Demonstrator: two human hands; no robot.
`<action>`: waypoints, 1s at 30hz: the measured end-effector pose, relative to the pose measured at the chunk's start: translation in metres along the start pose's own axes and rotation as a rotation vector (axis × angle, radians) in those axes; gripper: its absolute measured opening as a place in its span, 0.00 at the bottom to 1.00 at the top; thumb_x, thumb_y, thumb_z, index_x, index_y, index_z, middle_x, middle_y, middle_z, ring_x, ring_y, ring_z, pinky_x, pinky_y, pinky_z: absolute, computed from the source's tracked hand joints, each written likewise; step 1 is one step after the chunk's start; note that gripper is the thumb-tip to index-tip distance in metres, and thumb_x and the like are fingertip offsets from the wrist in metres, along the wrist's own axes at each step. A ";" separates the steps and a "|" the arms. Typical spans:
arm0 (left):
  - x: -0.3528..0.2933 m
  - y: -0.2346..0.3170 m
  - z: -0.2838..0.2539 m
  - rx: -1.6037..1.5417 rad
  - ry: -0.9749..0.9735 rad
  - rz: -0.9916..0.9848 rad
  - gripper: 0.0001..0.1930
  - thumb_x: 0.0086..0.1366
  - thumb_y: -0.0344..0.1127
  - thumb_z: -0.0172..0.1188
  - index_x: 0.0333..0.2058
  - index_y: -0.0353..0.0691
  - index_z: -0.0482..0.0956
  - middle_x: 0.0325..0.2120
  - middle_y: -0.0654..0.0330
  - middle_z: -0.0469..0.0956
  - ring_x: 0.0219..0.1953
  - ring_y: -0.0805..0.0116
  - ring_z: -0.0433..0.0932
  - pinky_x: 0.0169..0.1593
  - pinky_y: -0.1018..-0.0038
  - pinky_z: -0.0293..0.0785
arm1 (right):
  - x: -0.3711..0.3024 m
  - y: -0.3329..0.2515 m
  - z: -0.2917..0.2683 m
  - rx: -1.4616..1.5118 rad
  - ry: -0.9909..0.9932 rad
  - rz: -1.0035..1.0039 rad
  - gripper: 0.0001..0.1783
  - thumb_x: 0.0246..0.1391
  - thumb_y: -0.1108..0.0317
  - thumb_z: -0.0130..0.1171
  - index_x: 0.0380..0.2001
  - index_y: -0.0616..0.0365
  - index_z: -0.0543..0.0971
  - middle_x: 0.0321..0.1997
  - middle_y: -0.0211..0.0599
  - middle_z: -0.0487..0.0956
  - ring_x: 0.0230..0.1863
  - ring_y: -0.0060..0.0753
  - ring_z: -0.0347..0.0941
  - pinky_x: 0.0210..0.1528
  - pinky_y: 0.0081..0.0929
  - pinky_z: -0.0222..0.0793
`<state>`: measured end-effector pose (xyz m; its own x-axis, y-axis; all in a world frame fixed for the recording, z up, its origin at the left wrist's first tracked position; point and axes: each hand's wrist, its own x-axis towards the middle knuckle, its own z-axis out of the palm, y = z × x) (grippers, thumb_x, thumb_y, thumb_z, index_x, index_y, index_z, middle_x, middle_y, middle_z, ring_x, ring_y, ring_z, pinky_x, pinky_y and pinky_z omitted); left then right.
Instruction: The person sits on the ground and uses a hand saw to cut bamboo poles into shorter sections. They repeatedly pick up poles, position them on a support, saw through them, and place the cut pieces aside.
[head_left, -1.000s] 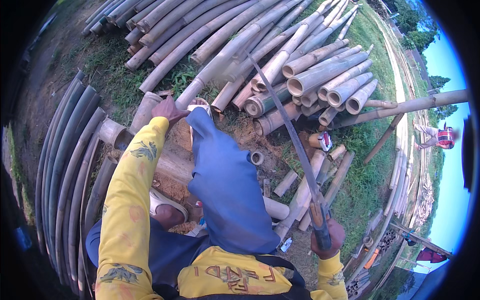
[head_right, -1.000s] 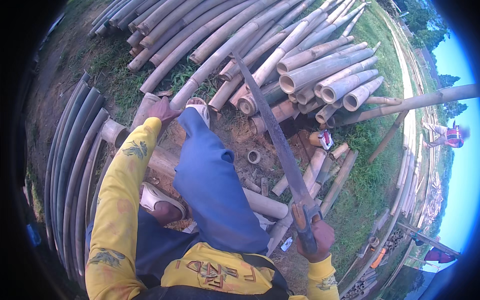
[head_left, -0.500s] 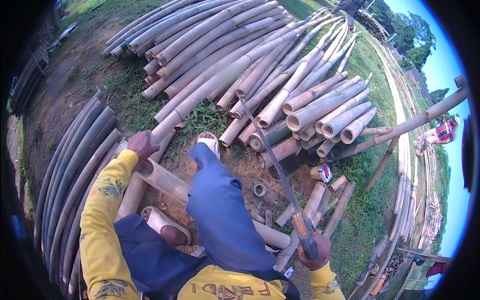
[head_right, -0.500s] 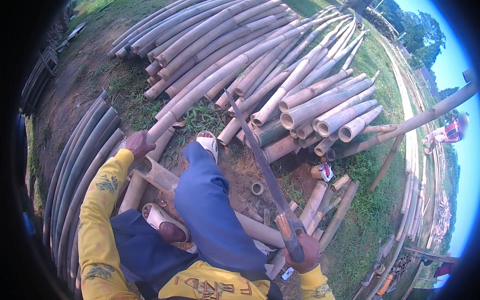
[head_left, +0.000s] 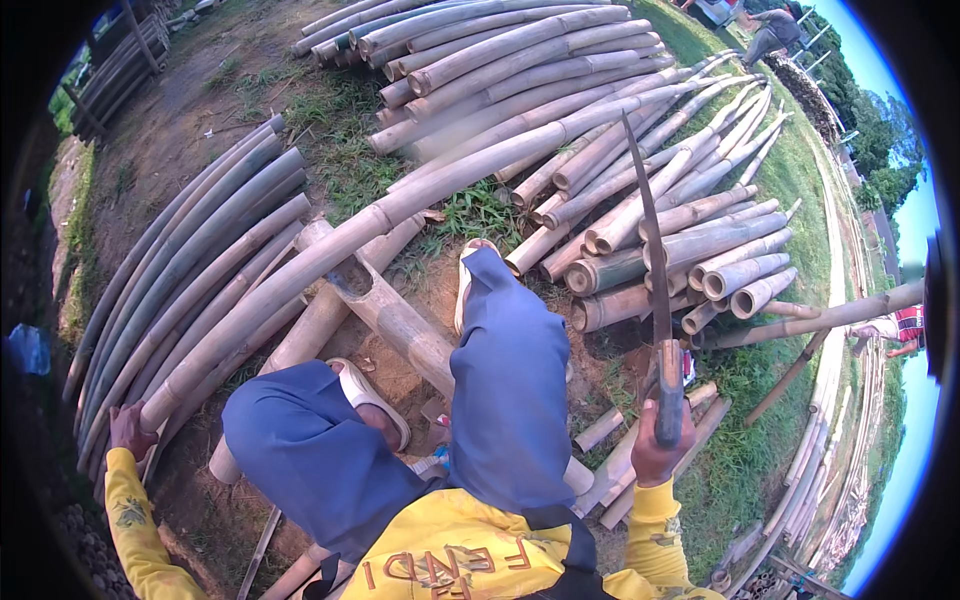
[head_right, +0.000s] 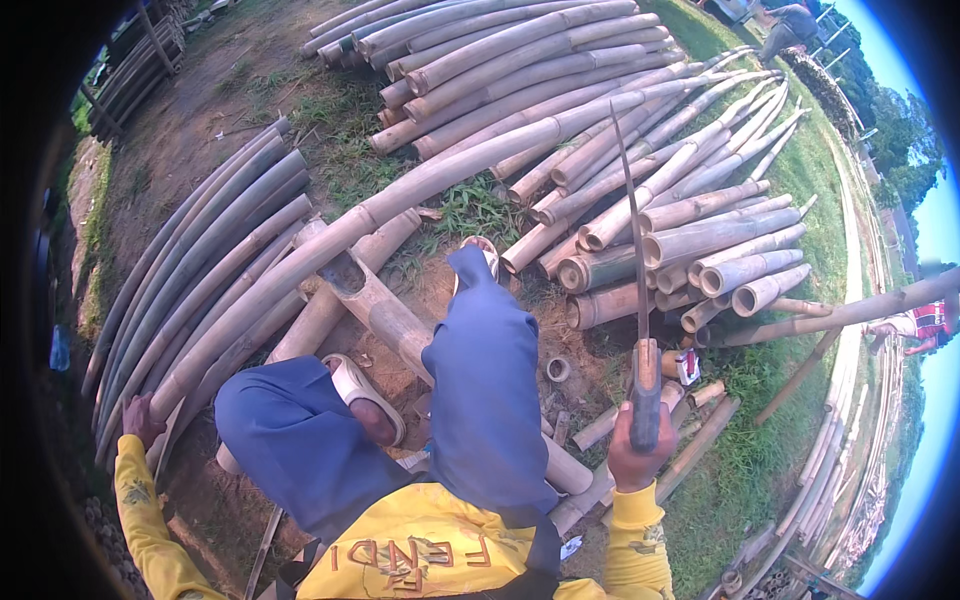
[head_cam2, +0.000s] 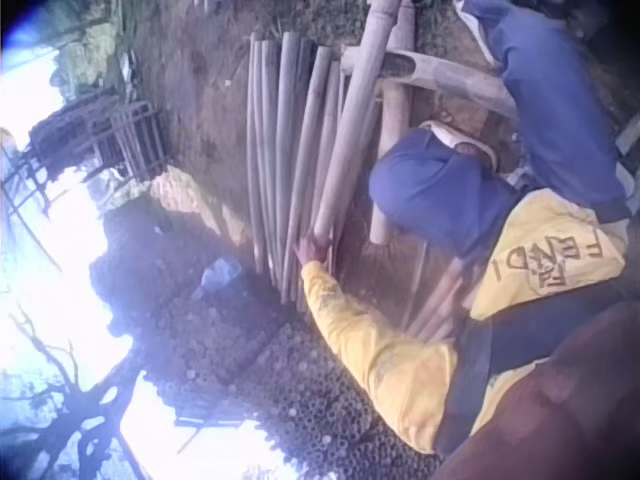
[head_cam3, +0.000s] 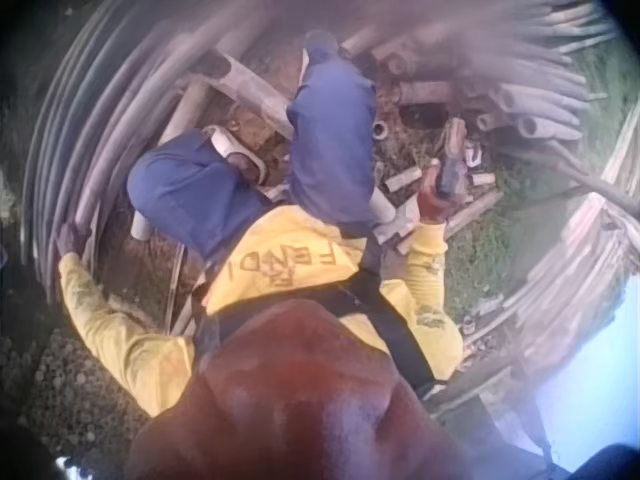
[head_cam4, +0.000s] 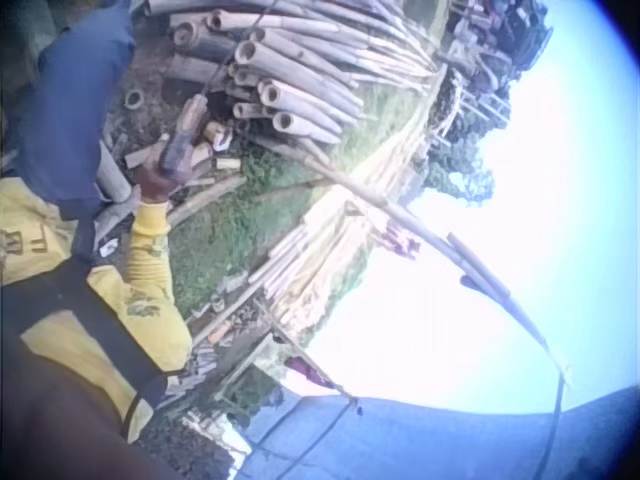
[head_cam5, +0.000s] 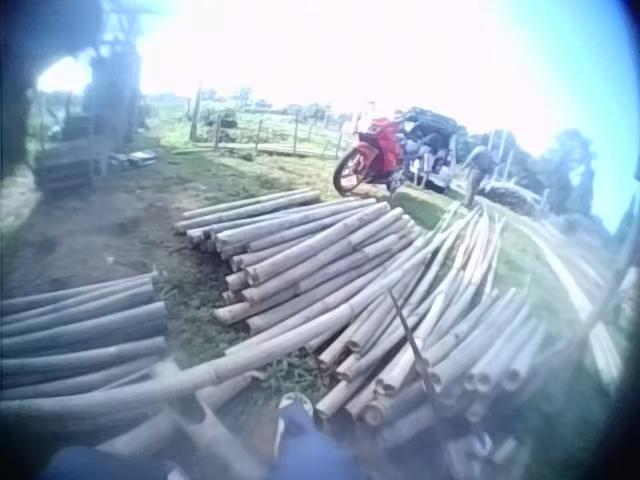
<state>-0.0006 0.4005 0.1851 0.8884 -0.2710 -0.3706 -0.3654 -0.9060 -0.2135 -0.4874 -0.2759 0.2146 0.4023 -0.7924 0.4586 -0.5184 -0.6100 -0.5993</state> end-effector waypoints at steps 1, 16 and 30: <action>-0.012 -0.034 0.012 0.043 -0.016 -0.063 0.32 0.42 0.38 0.75 0.50 0.44 0.79 0.45 0.52 0.83 0.56 0.52 0.76 0.70 0.53 0.58 | 0.000 0.005 -0.001 0.003 0.012 0.014 0.08 0.57 0.74 0.66 0.31 0.61 0.75 0.21 0.36 0.74 0.20 0.33 0.70 0.28 0.33 0.67; -0.050 -0.093 0.125 0.394 -0.161 -0.472 0.51 0.41 0.45 0.83 0.66 0.55 0.67 0.62 0.61 0.74 0.68 0.57 0.68 0.71 0.53 0.62 | -0.085 0.053 -0.028 -0.106 -0.476 -0.179 0.15 0.35 0.75 0.70 0.28 0.57 0.75 0.26 0.44 0.74 0.28 0.53 0.75 0.31 0.42 0.70; -0.014 -0.031 0.119 0.472 -0.542 -0.482 0.54 0.41 0.49 0.85 0.66 0.43 0.66 0.62 0.55 0.76 0.67 0.53 0.72 0.66 0.53 0.72 | -0.251 0.060 -0.161 -0.387 -0.422 0.315 0.11 0.42 0.75 0.69 0.29 0.56 0.76 0.27 0.48 0.78 0.29 0.59 0.77 0.34 0.49 0.74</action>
<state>-0.0346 0.4712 0.0896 0.7648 0.4090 -0.4978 -0.1671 -0.6203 -0.7664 -0.7408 -0.1143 0.1691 0.4077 -0.9121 -0.0442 -0.8622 -0.3685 -0.3477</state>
